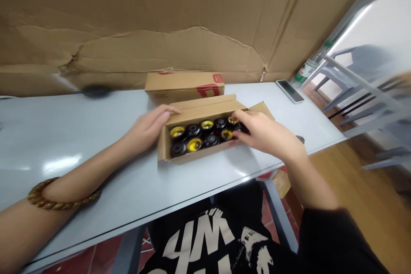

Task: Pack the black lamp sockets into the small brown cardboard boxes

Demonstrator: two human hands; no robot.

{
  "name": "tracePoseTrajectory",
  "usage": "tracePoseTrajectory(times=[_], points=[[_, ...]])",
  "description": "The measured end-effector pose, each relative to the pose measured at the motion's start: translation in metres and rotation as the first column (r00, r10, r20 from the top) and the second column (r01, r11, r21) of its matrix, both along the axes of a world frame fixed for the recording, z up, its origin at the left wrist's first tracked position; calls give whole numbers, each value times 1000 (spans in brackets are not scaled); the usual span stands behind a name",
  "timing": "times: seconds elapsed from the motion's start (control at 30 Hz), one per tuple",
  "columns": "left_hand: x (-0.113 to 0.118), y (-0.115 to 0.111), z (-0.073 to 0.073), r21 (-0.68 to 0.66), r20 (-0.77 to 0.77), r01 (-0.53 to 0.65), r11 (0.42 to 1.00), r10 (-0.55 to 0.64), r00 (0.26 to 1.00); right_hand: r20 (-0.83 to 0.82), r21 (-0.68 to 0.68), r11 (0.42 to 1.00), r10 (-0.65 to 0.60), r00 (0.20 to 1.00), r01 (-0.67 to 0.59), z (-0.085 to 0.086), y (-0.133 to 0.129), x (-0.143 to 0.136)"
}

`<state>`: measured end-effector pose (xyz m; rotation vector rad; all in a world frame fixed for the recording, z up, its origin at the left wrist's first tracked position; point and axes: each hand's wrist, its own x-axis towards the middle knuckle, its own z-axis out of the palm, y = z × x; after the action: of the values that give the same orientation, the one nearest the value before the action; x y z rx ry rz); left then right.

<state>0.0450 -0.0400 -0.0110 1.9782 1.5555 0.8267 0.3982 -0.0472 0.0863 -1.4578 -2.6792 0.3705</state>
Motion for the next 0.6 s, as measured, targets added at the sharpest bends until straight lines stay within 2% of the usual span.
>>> tracePoseTrajectory(times=[0.07,0.2,0.43,0.6], points=[[-1,1,-2,12,-3,-1,1000,1,1000,38,-24,998,-52,998,53,1,1,1],[-1,3,-5,31,2,14,999,-14,1000,45,-52,996,-64,997,67,3,6,2],[3,-2,-1,23,17,-10,1000,9,1000,-51,-33,999,19,999,-20,8,8,1],[4,-2,-2,32,35,-19,999,18,999,-89,-43,999,-9,996,6,12,7,10]])
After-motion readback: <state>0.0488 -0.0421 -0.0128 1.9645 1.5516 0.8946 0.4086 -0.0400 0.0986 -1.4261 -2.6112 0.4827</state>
